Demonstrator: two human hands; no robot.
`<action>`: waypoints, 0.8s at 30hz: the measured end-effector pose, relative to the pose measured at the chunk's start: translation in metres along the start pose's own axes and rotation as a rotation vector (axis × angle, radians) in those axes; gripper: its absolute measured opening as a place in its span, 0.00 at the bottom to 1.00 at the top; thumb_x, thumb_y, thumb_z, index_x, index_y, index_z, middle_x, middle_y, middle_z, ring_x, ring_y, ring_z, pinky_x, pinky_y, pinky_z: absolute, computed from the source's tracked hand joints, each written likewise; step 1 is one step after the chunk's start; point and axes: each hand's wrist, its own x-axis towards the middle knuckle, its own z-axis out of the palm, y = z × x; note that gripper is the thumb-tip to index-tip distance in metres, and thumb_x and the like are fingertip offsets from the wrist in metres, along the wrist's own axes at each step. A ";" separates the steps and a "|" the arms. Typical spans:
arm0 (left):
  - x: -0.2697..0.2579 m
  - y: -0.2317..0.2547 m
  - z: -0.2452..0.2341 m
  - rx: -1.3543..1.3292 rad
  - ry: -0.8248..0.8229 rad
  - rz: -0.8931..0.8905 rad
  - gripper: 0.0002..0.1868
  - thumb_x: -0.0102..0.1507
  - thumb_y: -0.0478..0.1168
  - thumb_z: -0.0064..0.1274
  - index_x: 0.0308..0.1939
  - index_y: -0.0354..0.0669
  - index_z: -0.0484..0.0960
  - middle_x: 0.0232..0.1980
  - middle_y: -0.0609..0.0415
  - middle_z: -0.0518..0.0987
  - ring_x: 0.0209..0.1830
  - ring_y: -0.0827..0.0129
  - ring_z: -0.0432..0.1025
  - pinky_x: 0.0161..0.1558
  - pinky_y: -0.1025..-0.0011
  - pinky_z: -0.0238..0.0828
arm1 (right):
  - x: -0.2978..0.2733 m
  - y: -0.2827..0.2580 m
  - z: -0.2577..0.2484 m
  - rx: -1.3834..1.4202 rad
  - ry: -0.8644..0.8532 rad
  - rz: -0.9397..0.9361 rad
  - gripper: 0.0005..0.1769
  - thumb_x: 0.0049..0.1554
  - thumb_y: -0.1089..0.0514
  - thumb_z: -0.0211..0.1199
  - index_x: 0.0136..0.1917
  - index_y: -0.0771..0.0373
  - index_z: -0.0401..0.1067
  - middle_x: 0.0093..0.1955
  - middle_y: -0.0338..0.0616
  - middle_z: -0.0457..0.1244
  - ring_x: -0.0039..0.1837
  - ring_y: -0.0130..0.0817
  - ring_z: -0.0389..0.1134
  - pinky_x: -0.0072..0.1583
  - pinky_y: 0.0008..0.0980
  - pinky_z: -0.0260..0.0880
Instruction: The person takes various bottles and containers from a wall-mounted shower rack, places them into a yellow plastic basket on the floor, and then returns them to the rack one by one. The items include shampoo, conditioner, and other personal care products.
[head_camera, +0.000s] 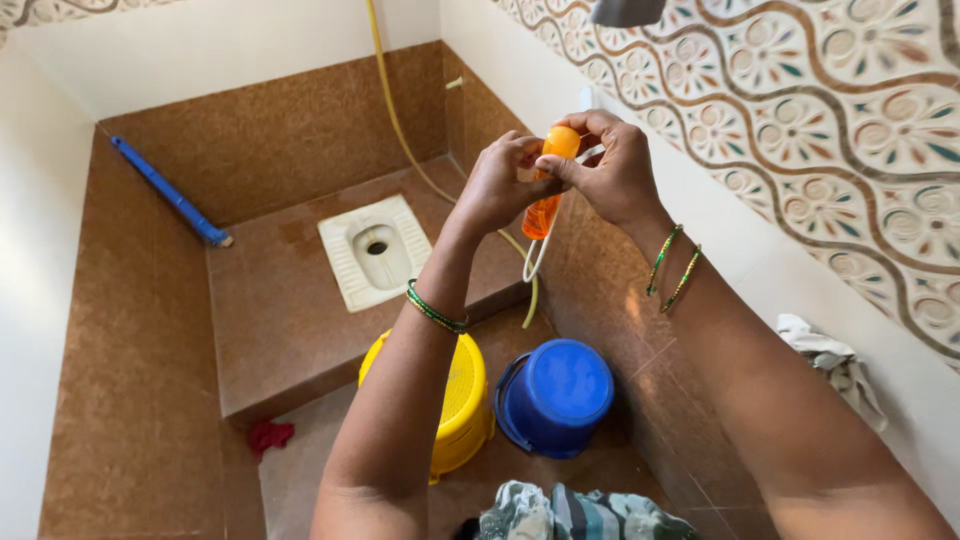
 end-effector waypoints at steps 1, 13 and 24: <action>-0.005 -0.004 0.000 0.003 0.002 0.001 0.24 0.53 0.50 0.72 0.47 0.41 0.87 0.38 0.50 0.81 0.41 0.59 0.76 0.50 0.62 0.73 | -0.003 0.002 0.005 0.007 -0.012 -0.007 0.23 0.53 0.55 0.79 0.58 0.64 0.76 0.53 0.40 0.70 0.53 0.26 0.71 0.50 0.27 0.72; -0.070 -0.045 -0.001 0.087 0.110 -0.200 0.28 0.48 0.47 0.75 0.49 0.43 0.86 0.40 0.50 0.79 0.38 0.62 0.79 0.42 0.64 0.77 | -0.042 0.026 0.070 0.186 -0.109 0.062 0.23 0.54 0.59 0.81 0.58 0.66 0.76 0.53 0.39 0.69 0.51 0.23 0.69 0.49 0.22 0.72; -0.152 -0.094 0.010 0.172 0.191 -0.395 0.25 0.49 0.43 0.74 0.50 0.47 0.88 0.38 0.52 0.79 0.35 0.63 0.78 0.40 0.65 0.77 | -0.097 0.053 0.142 0.195 -0.179 0.010 0.19 0.56 0.62 0.81 0.56 0.68 0.77 0.52 0.44 0.66 0.51 0.28 0.71 0.52 0.27 0.75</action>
